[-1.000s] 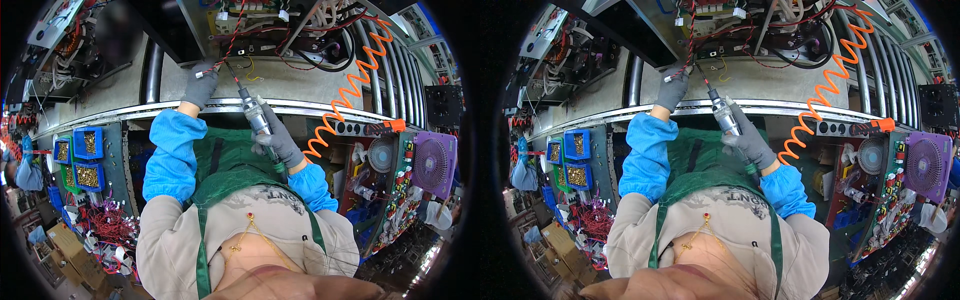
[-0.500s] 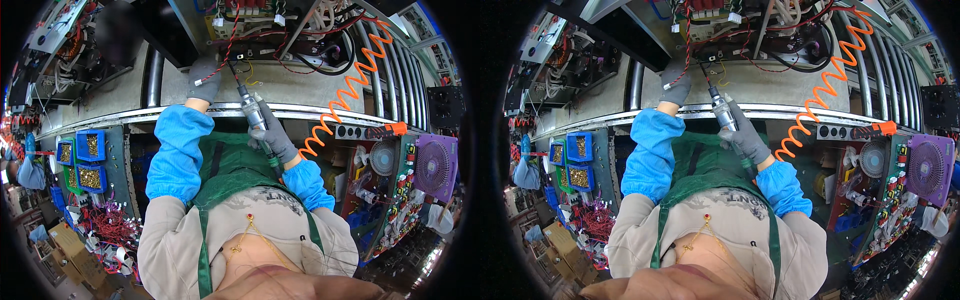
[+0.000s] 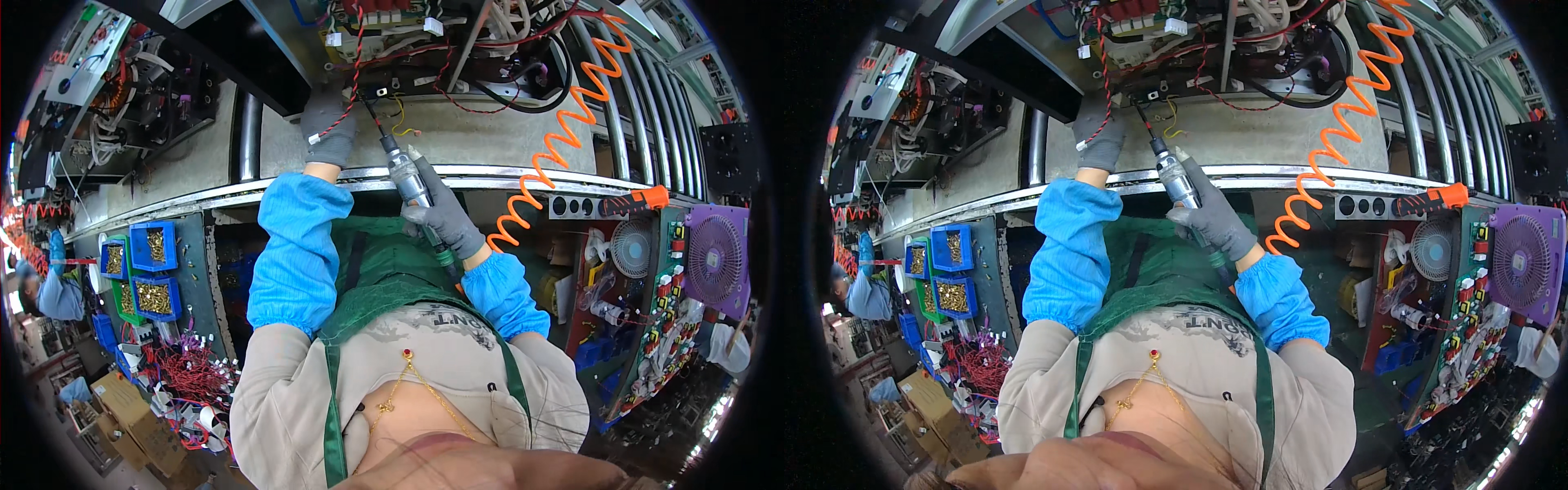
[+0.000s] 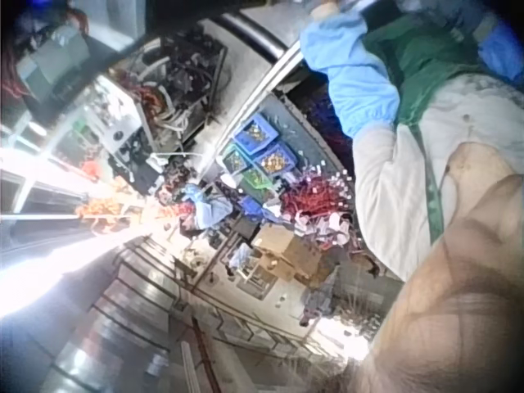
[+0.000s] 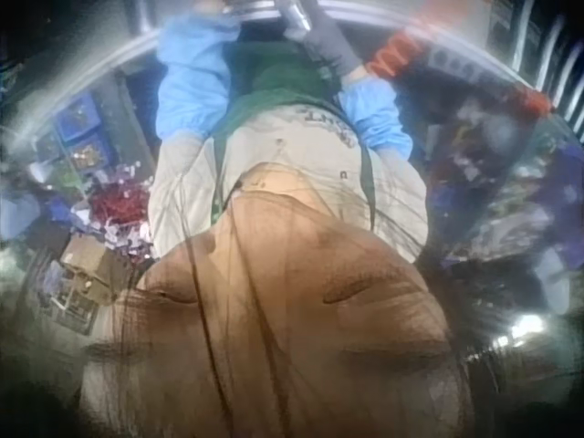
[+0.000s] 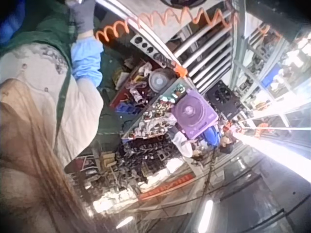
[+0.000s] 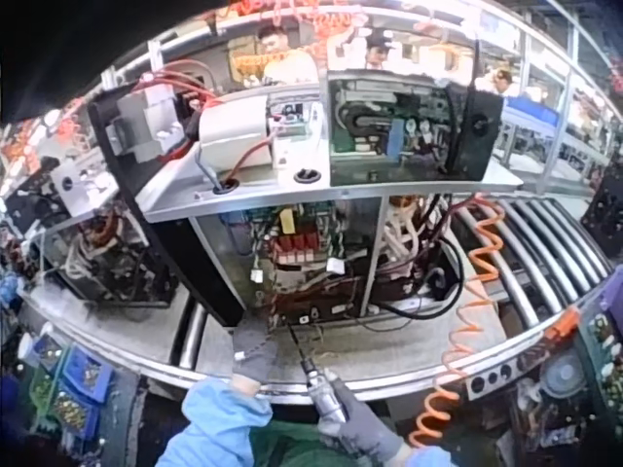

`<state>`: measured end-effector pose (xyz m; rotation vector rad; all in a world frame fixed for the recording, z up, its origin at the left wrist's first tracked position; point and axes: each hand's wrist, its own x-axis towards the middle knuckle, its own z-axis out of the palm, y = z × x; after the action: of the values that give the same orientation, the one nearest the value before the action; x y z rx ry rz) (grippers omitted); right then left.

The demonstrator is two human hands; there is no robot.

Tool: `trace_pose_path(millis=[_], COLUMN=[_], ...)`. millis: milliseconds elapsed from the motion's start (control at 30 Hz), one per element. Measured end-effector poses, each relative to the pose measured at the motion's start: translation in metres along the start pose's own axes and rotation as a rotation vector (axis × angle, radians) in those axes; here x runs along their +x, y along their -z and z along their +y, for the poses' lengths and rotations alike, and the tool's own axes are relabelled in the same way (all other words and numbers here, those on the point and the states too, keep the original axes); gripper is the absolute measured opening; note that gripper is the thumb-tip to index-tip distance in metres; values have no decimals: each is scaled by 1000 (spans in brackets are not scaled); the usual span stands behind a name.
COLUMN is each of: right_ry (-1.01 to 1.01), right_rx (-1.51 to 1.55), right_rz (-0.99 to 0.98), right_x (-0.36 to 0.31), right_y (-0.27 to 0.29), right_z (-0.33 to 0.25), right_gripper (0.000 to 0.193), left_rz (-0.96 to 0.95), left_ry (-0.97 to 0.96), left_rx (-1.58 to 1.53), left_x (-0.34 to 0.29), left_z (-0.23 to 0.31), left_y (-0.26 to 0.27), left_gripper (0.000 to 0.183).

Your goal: The person installs a green circuit board into a metal chassis, connecting red and black wires to internal components. They then use a pneumatic screwdriver to secure the board and other parts within the assembly, working in a factory setting with other workers visible in the background.

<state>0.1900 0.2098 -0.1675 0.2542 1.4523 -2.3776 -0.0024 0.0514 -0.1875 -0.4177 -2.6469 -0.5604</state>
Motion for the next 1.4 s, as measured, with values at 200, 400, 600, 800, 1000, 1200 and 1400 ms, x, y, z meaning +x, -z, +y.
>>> trace_pose_path(millis=[200,400,600,800,1000,1200,1400], right_ry=[-10,13,41,36,38,41,35], right_rx=[-59,-75,-92,-66,-55,-53,-21], right_rz=[-13,-75,-77,-98,-75,-112,-86], right_x=[0,-5,0,-2,-4,-2,-2], right_y=[-2,-1,2,0,6,7,1], right_z=[-2,1,9,7,11,13,3], right_gripper=[96,97,97,97,96,95,96], left_rz=[158,106,44,55,67,-18,-18], left_ry=[-36,41,170,358,417,506,599], left_rx=[-191,-400,-668,-1067,-1132,-1094,-1319], left_x=[2,3,4,2,-2,-3,0], left_z=[-5,-9,3,-23,-24,-14,7], left_y=[5,13,22,-11,-19,-10,3], left_gripper=[24,28,27,29,31,30,22])
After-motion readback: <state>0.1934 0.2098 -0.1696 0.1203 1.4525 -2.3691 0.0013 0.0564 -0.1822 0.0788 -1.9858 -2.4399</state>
